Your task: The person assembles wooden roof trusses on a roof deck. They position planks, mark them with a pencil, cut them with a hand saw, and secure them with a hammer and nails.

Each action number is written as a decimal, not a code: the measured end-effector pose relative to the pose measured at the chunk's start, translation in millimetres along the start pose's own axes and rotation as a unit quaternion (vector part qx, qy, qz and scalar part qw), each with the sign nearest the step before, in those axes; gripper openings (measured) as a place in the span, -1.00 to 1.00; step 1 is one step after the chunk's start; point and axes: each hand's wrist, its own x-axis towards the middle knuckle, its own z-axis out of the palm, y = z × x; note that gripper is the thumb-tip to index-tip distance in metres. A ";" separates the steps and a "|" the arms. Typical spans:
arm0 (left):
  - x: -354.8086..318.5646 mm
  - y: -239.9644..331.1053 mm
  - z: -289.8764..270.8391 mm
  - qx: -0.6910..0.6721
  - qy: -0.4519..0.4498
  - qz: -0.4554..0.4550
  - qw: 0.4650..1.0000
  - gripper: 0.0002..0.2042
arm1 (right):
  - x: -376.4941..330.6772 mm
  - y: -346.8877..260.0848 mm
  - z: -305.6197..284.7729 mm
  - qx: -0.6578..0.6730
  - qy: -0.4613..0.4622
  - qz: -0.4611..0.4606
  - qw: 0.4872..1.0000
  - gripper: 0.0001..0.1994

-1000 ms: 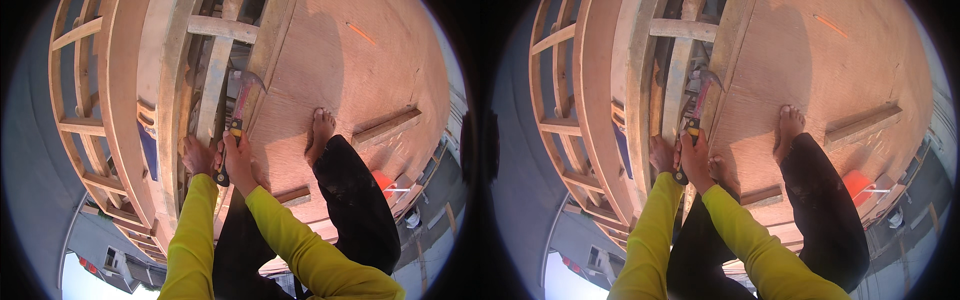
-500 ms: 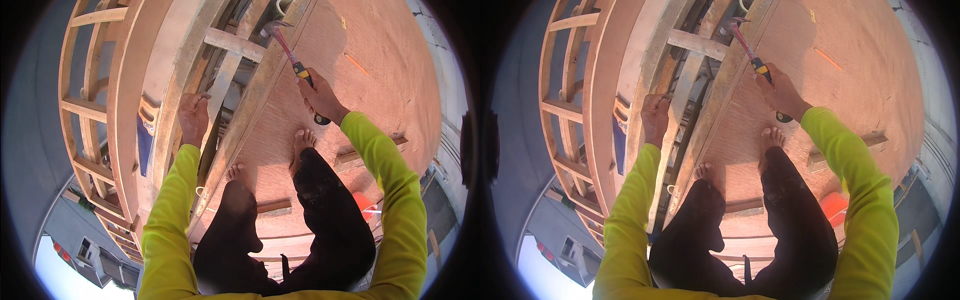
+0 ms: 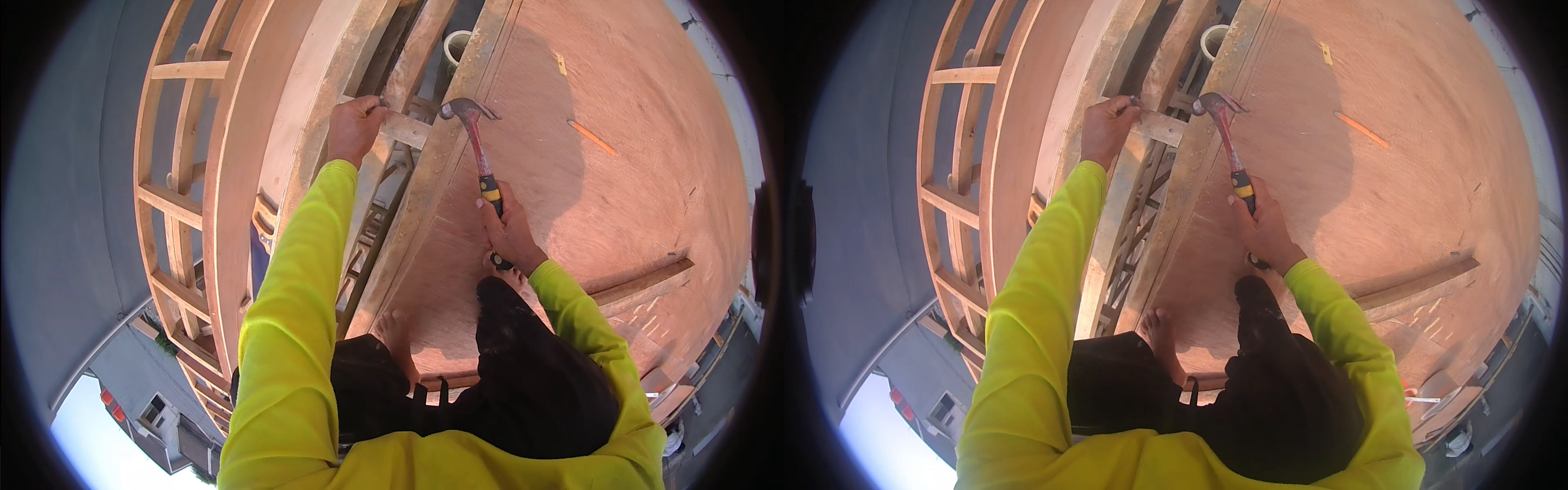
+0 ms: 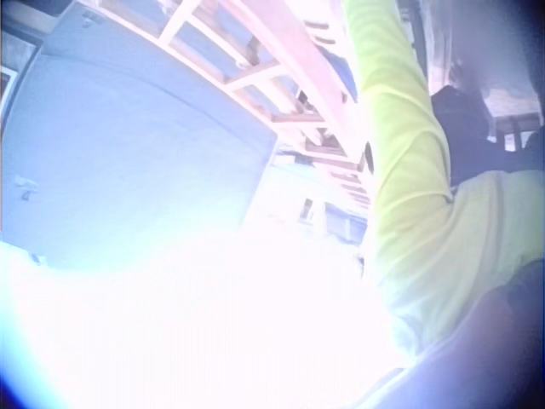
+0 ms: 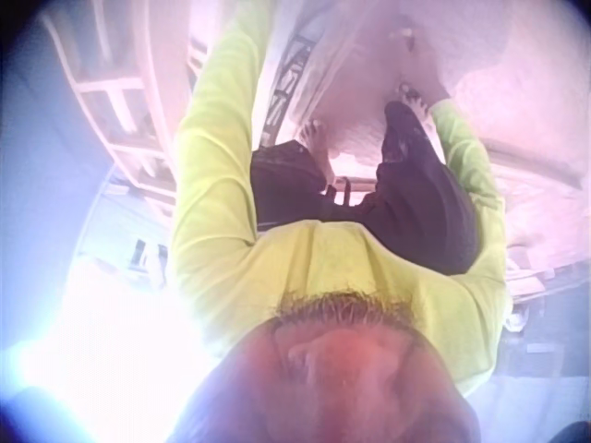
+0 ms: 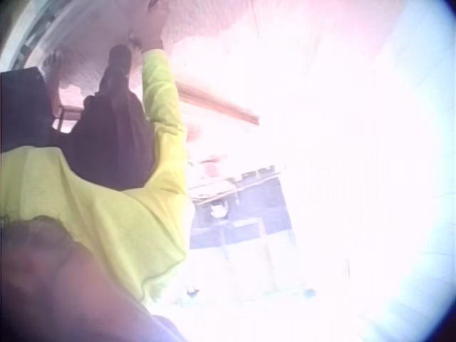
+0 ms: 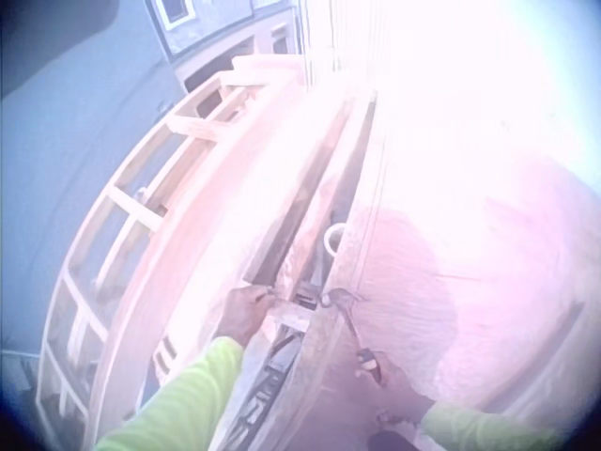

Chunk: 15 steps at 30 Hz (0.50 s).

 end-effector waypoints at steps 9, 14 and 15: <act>2.8 -8.7 9.0 -0.021 0.020 0.051 0.998 -0.88 | 38.1 -70.9 -11.2 -0.032 -0.022 -0.122 0.992 -0.73; 0.6 -4.0 11.4 0.004 0.038 0.099 0.994 -0.85 | 60.3 -90.5 -12.5 -0.072 -0.070 -0.179 0.979 -0.69; 2.2 -5.6 11.3 0.010 0.046 0.118 0.992 -0.85 | 64.8 -90.6 -12.1 -0.103 -0.082 -0.194 0.972 -0.68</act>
